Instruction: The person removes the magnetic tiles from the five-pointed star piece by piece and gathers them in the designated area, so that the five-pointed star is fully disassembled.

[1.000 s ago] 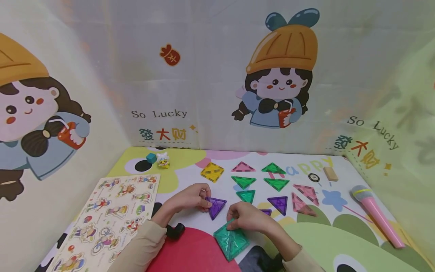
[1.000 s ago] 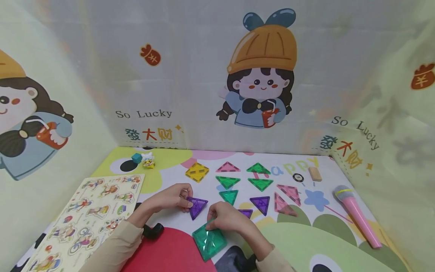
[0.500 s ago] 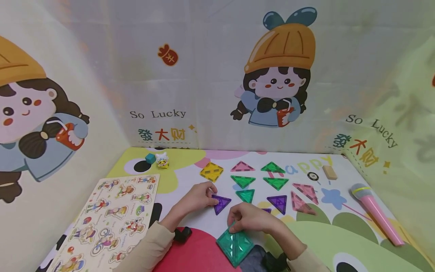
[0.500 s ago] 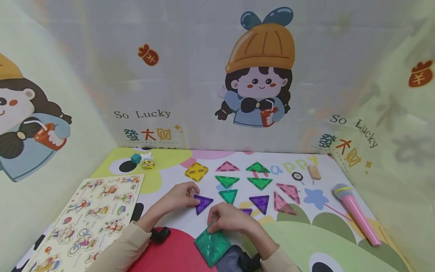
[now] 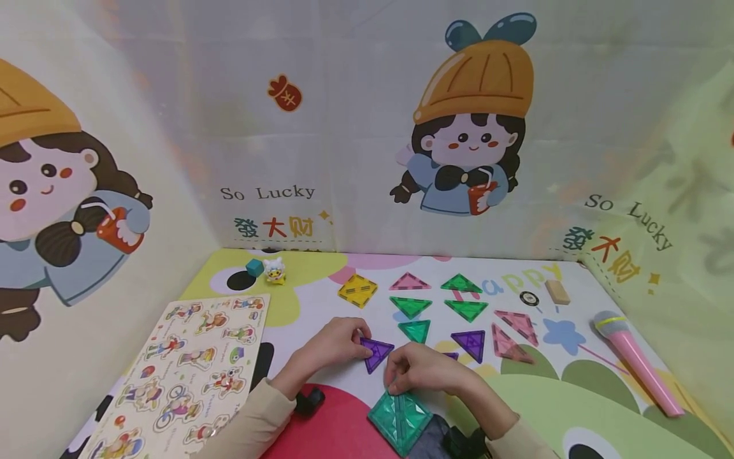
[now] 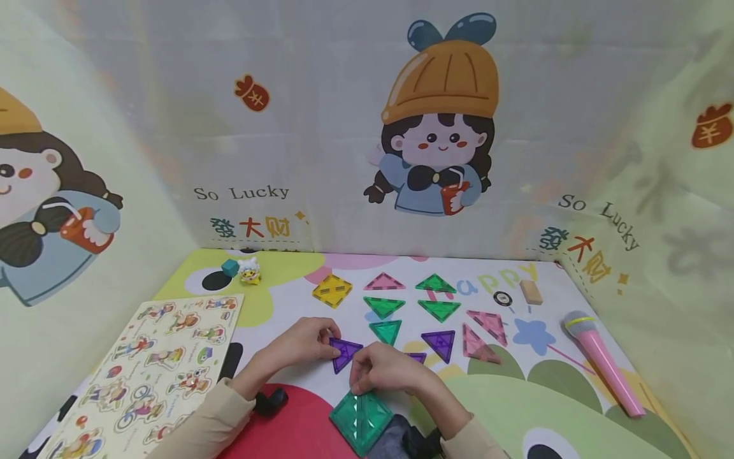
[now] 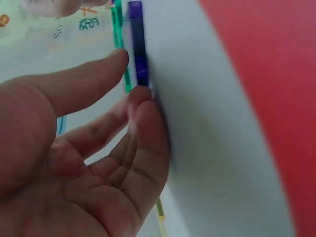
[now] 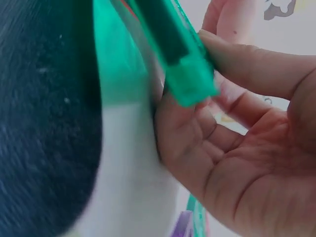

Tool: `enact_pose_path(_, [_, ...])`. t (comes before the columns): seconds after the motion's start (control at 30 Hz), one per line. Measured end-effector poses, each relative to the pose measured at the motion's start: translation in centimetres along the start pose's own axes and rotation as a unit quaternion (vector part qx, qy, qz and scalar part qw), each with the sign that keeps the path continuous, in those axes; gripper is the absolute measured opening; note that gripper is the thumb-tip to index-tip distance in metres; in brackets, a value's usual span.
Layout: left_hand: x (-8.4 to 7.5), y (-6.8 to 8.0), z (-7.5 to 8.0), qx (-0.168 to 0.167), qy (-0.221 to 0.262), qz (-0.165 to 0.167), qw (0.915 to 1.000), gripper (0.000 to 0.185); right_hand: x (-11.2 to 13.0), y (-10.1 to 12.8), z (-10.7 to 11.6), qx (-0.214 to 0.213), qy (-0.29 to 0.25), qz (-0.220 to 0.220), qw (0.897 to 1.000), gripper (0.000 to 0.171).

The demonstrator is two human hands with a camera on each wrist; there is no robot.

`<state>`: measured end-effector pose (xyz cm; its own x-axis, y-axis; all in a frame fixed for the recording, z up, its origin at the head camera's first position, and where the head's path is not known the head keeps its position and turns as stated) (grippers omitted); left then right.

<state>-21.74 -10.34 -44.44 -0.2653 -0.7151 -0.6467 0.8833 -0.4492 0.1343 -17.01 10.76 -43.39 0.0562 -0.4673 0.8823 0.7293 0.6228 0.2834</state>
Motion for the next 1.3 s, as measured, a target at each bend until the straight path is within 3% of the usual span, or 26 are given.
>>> enact_pose_path(0.13, [0.0, 0.4, 0.5, 0.019, 0.012, -0.008, 0.9997, 0.022, -0.1, -0.1, 0.2, 0.014, -0.041, 0.012, 0.999, 0.009])
enact_pose_path(0.27, [-0.2, 0.9, 1.4, 0.069, 0.058, -0.033, 0.9954, 0.011, 0.0, 0.0, 1.0, 0.011, -0.083, 0.023, 0.996, 0.013])
enact_pose_path(0.4, [-1.0, 1.5, 1.6, 0.155, 0.127, -0.059, 0.9779, 0.011, 0.0, 0.3, 2.0, -0.024, -0.112, 0.03, 0.993, 0.016])
enact_pose_path(0.47, [-1.4, 1.7, 1.4, 0.18, 0.147, -0.068, 0.9702, 0.011, 0.0, 0.4, 2.3, -0.044, -0.124, 0.032, 0.991, 0.018])
enact_pose_path(0.53, [-1.7, 1.8, 1.1, 0.181, 0.149, -0.071, 0.9694, 0.01, 0.0, 0.4, 2.4, -0.059, -0.131, 0.035, 0.989, 0.02])
enact_pose_path(0.7, [-2.0, 1.7, 0.6, 0.129, 0.126, -0.071, 0.9811, 0.015, -0.1, 0.3, 2.5, -0.081, -0.14, 0.034, 0.986, 0.023])
enact_pose_path(0.83, [-2.1, 1.7, 0.6, 0.113, 0.115, -0.078, 0.9839, 0.015, -0.1, 0.3, 2.5, -0.088, -0.14, 0.027, 0.986, 0.023])
enact_pose_path(1.03, [-2.0, 1.8, 0.2, 0.138, 0.113, -0.09, 0.9798, 0.01, -0.4, 0.2, 2.3, -0.059, -0.121, 0.014, 0.991, 0.02])
enact_pose_path(1.3, [-1.8, 1.9, -0.3, 0.188, 0.145, -0.086, 0.9676, 0.009, -0.4, 0.4, 2.0, -0.022, -0.096, 0.007, 0.995, 0.016])
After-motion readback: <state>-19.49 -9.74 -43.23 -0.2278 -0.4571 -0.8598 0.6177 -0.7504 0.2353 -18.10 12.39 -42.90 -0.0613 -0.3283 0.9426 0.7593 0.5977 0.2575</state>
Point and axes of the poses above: each hand's wrist, its own y-axis away from the middle knuckle, its own z-axis out of the back of the hand, x = y × z, the point moved 1 cm from there along -y, towards the middle knuckle, and after that the axes turned 1 degree about -y, right-handed, at the moved point
